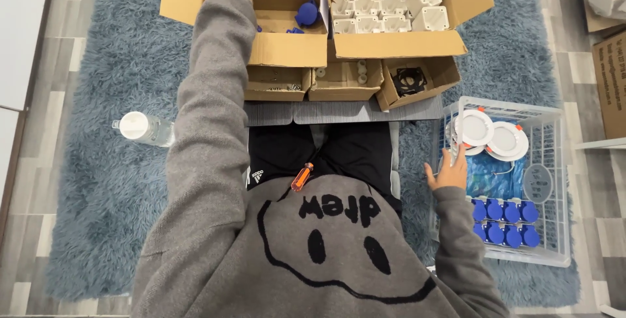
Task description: Assembling electrical switches by placing blue switch units into white plastic housings and using a screwdriver.
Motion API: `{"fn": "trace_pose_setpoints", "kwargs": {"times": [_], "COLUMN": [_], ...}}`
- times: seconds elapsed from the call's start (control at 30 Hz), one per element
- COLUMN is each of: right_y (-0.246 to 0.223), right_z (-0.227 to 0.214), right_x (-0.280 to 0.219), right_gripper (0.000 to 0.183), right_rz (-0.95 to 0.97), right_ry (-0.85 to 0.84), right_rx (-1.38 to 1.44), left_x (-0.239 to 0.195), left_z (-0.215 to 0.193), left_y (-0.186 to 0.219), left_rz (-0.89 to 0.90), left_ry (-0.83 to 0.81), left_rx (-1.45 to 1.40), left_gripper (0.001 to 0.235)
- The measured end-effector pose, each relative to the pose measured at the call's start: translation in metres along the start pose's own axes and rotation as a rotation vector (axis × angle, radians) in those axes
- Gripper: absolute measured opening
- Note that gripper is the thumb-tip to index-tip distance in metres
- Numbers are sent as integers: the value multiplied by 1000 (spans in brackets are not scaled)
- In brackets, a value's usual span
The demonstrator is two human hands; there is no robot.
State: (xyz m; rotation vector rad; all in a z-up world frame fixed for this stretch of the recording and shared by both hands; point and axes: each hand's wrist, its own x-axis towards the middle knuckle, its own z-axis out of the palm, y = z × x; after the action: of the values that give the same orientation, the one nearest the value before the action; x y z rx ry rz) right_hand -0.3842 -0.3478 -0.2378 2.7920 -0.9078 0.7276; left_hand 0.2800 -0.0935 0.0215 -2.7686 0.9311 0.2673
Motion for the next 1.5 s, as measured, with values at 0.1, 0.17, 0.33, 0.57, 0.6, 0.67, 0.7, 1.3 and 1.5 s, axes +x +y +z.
{"fn": "trace_pose_setpoints", "kwargs": {"times": [0.1,0.17,0.33,0.57,0.6,0.67,0.7,1.3,1.5], "right_y": [-4,-4,-9,-16,-15,-17,-17,-14,21], "right_z": [-2,1,-10,-24,-25,-28,-29,-22,-7], "right_x": [1,0,6,18,19,20,21,19,27], "right_gripper": [69,69,67,69,69,70,71,73,76], "right_rz": [6,16,55,182,187,182,179,196,184], "right_ry": [18,14,-22,-230,-245,-236,-226,-279,-287], "right_rx": [-30,-38,-4,177,189,201,213,163,180], "left_x": [-1,2,0,63,68,44,32,70,139], "left_z": [-6,-9,-12,36,43,27,19,-7,91], "left_y": [0,0,4,-8,-9,-7,-5,53,34], "left_rz": [22,32,72,130,156,171,186,188,169], "left_ry": [-2,1,-12,48,25,1,-22,41,216], "left_rx": [6,9,19,-95,-136,-106,-75,-83,-125], "left_gripper": [68,68,69,46,44,58,73,64,76]}}
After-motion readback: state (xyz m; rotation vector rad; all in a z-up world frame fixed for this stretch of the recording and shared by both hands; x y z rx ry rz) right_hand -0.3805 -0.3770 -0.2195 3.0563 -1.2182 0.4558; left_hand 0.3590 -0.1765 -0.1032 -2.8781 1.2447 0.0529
